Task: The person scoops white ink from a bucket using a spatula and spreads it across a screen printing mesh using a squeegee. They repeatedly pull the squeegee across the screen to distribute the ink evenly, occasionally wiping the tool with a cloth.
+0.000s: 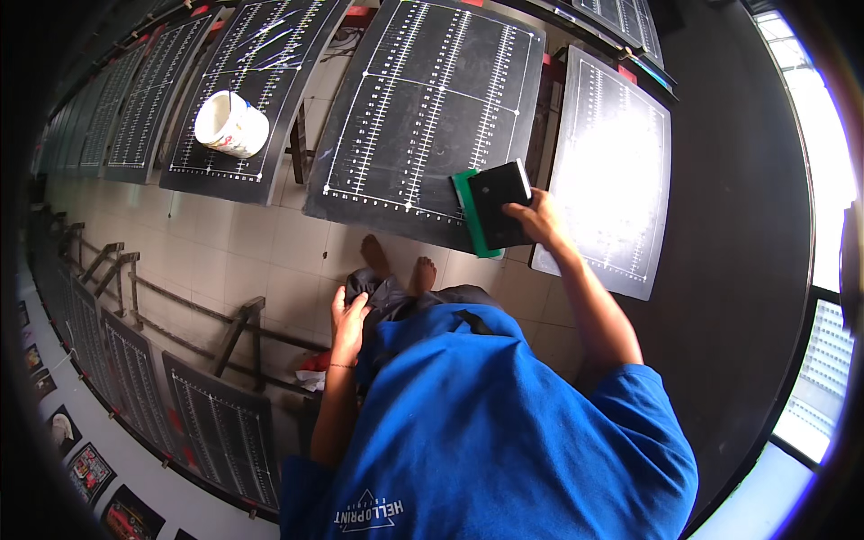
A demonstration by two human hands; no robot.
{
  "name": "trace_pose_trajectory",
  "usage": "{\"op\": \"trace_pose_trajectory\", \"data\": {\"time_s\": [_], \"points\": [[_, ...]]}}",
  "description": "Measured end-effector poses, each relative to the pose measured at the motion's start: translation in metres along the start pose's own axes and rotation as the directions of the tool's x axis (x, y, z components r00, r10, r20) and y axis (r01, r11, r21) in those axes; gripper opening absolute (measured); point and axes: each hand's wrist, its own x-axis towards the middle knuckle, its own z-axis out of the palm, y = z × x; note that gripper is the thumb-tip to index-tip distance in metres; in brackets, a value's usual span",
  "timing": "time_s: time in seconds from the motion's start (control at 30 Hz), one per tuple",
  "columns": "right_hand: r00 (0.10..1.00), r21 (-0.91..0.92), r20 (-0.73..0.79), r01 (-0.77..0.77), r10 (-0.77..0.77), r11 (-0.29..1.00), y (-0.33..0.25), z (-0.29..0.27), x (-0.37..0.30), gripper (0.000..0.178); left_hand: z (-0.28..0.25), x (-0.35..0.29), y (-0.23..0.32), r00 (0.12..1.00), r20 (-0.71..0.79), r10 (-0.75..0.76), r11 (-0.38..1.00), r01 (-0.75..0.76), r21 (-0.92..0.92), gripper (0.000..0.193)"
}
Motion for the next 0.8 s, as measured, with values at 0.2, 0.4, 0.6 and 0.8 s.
{"op": "trace_pose_trajectory", "data": {"time_s": [0.2, 0.4, 0.6, 0.8], "points": [[0.95, -0.292, -0.143, 0.227, -0.277, 0.929, -0.008, -0.077, 0.112, 0.046, -0.001, -0.002, 0.006, 0.999, -0.018, 0.047, 0.997, -0.048, -0.058, 0.049], [0.953, -0.33, 0.123, 0.303, -0.278, 0.894, -0.125, -0.058, 0.069, 0.049, -0.025, 0.007, 0.018, 0.996, 0.013, 0.094, 0.995, -0.093, -0.047, 0.04], [0.837, -0.367, 0.475, 0.468, -0.271, 0.804, -0.13, 0.043, 0.042, 0.052, -0.021, 0.024, 0.036, 0.998, -0.011, 0.058, 0.997, -0.059, -0.049, 0.063], [0.928, -0.512, 0.198, 0.374, -0.317, 0.773, -0.146, -0.046, 0.138, 0.046, -0.054, 0.018, 0.042, 0.986, -0.158, 0.056, 0.995, -0.068, -0.071, 0.074]]}}
